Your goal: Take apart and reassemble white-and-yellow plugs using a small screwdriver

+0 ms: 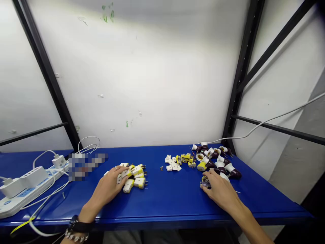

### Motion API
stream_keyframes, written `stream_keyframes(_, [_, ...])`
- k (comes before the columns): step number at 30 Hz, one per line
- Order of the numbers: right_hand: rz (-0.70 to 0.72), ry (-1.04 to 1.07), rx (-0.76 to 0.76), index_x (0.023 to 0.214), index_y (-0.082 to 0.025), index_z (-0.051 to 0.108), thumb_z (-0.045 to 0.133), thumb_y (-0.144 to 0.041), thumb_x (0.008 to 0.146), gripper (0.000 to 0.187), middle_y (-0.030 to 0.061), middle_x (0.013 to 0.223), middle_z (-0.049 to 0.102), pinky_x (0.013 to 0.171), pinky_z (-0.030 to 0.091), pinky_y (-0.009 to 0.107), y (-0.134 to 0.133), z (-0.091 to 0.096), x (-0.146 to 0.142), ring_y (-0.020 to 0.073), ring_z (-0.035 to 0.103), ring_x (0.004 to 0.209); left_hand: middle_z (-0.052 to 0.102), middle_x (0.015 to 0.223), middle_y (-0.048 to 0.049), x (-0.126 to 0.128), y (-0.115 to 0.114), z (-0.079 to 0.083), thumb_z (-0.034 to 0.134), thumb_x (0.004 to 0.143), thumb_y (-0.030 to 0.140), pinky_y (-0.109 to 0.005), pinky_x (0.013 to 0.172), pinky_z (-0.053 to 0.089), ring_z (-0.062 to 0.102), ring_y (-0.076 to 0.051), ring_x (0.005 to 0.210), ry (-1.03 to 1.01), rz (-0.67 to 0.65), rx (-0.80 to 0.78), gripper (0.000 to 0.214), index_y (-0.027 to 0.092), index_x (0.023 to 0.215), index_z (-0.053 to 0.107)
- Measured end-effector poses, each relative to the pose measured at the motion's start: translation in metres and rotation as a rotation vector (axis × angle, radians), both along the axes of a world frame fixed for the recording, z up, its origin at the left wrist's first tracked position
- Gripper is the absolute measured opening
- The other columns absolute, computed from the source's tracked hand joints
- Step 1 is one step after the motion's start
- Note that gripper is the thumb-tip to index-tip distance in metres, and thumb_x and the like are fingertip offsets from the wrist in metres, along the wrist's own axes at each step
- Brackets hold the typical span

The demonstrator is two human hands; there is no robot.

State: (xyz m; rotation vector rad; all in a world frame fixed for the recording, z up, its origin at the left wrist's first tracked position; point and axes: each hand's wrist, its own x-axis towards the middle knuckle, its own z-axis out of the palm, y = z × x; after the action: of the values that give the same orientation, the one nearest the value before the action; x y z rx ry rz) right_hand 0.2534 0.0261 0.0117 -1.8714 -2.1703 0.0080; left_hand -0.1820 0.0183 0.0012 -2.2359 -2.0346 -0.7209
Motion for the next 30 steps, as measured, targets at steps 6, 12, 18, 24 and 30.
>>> stream_keyframes(6, [0.066,0.140,0.027,0.106,-0.020,0.070,0.071,-0.033,0.082,0.028,0.0083,0.107,0.069,0.074,0.049,0.032,-0.003,-0.003,-0.016,0.0274,0.070,0.093,0.062,0.132,-0.0061,0.003,-0.002,0.000,0.053,0.092,0.038,-0.042,0.096,0.051,0.062,-0.029,0.114,-0.037,-0.017,0.072,0.039,0.030,0.129,0.062])
stream_keyframes(12, [0.112,0.235,0.005,0.111,-0.020,0.070,0.070,-0.048,0.083,0.039,0.0115,0.108,0.070,0.079,0.052,0.036,-0.010,-0.017,-0.062,0.0307,0.070,0.096,0.066,0.123,-0.0084,0.084,0.007,0.012,0.052,0.095,0.026,-0.043,0.100,0.046,0.059,-0.027,0.111,-0.024,-0.267,0.148,0.031,0.025,0.123,0.065])
stream_keyframes(18, [0.197,0.421,0.029,0.121,-0.021,0.070,0.084,-0.040,0.065,0.060,0.0089,0.107,0.071,0.084,0.053,0.033,-0.011,-0.027,-0.071,0.0292,0.068,0.101,0.067,0.125,-0.0133,0.178,0.046,0.010,0.059,0.093,0.021,-0.047,0.096,0.042,0.056,-0.032,0.117,0.136,-0.336,-0.014,0.031,0.021,0.123,0.063])
stream_keyframes(24, [0.249,0.468,0.015,0.108,-0.023,0.076,0.079,-0.031,0.075,0.034,0.0043,0.092,0.071,0.075,0.052,0.030,-0.017,-0.025,-0.064,0.0236,0.069,0.085,0.073,0.101,-0.0148,0.182,0.057,0.014,0.061,0.090,0.019,-0.044,0.088,0.044,0.064,-0.033,0.102,0.117,-0.271,-0.063,0.019,0.016,0.108,0.068])
stream_keyframes(30, [0.205,0.390,0.060,0.085,-0.023,0.074,0.086,-0.039,0.068,0.027,0.0011,0.083,0.066,0.066,0.047,0.029,-0.019,-0.025,-0.079,0.0214,0.066,0.075,0.073,0.109,-0.0054,0.156,0.011,0.014,0.064,0.088,0.027,-0.034,0.092,0.047,0.064,-0.024,0.104,-0.247,-0.418,-0.105,0.024,0.023,0.111,0.070])
